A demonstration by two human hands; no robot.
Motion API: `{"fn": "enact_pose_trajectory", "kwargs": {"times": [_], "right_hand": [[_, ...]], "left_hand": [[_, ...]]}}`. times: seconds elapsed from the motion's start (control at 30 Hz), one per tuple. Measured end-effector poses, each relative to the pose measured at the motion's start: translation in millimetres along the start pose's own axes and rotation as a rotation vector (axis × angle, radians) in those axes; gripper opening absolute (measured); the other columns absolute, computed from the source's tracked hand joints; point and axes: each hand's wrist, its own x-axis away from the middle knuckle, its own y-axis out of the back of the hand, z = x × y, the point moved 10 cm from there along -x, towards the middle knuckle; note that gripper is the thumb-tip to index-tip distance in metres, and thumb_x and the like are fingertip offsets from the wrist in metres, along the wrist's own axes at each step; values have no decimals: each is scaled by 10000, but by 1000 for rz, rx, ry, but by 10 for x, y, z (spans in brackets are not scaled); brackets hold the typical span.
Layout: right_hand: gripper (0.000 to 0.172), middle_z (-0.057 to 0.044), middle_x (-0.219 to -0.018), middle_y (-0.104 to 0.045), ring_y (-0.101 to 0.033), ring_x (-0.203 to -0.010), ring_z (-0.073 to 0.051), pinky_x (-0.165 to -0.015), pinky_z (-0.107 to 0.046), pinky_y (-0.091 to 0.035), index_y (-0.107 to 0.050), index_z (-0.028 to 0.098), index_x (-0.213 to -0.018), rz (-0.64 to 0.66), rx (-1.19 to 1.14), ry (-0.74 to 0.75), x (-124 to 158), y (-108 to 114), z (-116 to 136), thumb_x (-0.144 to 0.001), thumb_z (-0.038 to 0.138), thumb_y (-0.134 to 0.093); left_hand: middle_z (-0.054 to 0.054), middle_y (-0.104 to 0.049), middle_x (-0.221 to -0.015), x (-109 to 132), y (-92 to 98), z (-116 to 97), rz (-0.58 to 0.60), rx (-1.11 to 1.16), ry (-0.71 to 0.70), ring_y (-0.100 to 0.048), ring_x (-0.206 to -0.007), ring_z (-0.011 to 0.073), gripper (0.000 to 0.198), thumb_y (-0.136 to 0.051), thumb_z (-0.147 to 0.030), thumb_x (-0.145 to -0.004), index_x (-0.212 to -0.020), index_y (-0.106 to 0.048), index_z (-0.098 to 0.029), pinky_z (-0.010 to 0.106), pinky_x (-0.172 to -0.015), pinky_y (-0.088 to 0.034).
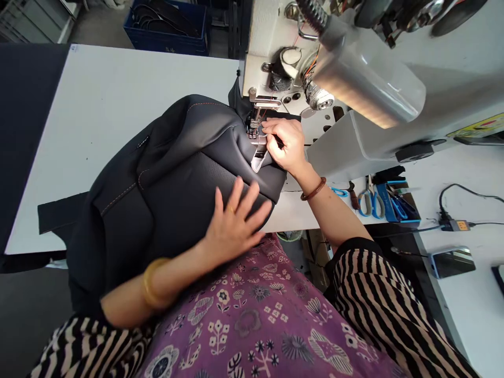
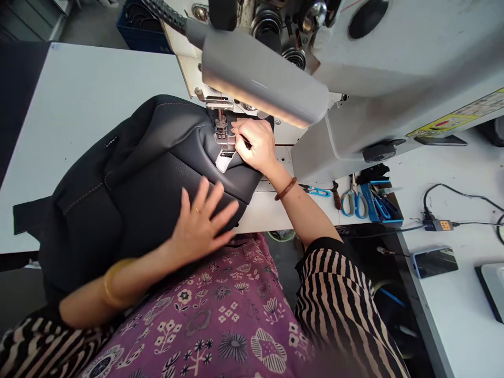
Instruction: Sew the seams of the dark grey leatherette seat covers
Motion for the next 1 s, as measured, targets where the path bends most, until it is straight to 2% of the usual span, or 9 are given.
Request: {"fn": "enact_pose_trajectory", "kwargs": {"times": [0.13,0.33,0.43,0.53,0.63,0.73,0.83,0.9,1.0], "right_hand": [[334,-107,-1099,-736,-676,-1129,-264,-999,-527,-502,-688,231,-962,-17,1,44,-1,50,44,-974,310,-364],[389,-94,-1207,-720,-647,-1180,-255,-942,-460,-488,-693,227,-1127,111,155,136,3,138,235,-1010,299,-329],[409,-112,-1222,-702,-637,-1105,-273,-854,-438,-475,-651,217,-1257,259,315,180,18,130,451,-1007,311,-341],[416,-100,-1097,-715,-608,-924,-260,-744,-405,-455,-674,208,-1215,417,420,228,27,73,743,-1006,334,-337],[353,-91,-989,-695,-563,-918,-252,-690,-372,-430,-703,186,-1029,581,427,253,3,-22,988,-986,342,-389],[271,-116,-962,-664,-541,-960,-261,-731,-361,-434,-662,148,-987,686,407,279,-61,-95,1115,-924,358,-502],[221,-96,-856,-631,-537,-902,-242,-807,-366,-432,-617,155,-896,744,321,357,-73,-145,1221,-906,341,-499],[199,-66,-789,-596,-521,-805,-202,-786,-339,-420,-568,174,-833,709,214,346,-99,-106,1266,-922,311,-454],[263,-30,-735,-548,-465,-678,-150,-688,-291,-382,-508,188,-801,618,62,219,-181,13,1262,-977,344,-390]], "left_hand": [[113,-568,-1451,633,-273,-169,72,-98,98,-506,-1367,390,648,-577,-135,-891,-1454,-461,-432,771,-1032,-433],[-133,-170,-1641,830,-3,1036,-92,-58,232,-249,-1503,352,826,-525,-197,-882,-1521,-174,-584,712,-1250,-126],[-294,-20,-1601,574,224,1939,-122,-15,273,-227,-1511,411,735,-499,-320,-892,-1489,-204,-632,720,-1255,42],[-271,-149,-1619,9,289,2739,-53,66,312,-115,-1547,411,812,-592,-684,-734,-1493,-350,-528,614,-1293,90],[-245,-273,-1603,-606,369,3299,-76,50,500,-152,-1528,412,952,-229,-913,-675,-1481,-394,-436,711,-1231,185],[-166,-375,-1578,-1071,410,3084,-110,3,508,-242,-1489,264,560,-198,-514,-982,-1443,-471,-353,711,-1267,-53],[66,-643,-1305,-1272,379,1904,-111,-29,-39,-508,-1242,235,417,-320,-260,-983,-1185,-675,-178,519,-1073,-435],[68,-718,-1063,-1117,264,1186,15,45,-380,-603,-1027,216,327,-399,-179,-889,-1006,-703,-163,430,-962,-476],[46,-714,-903,-969,301,930,119,64,-460,-624,-884,202,256,-448,-187,-771,-868,-685,-175,457,-1016,-427]]}}
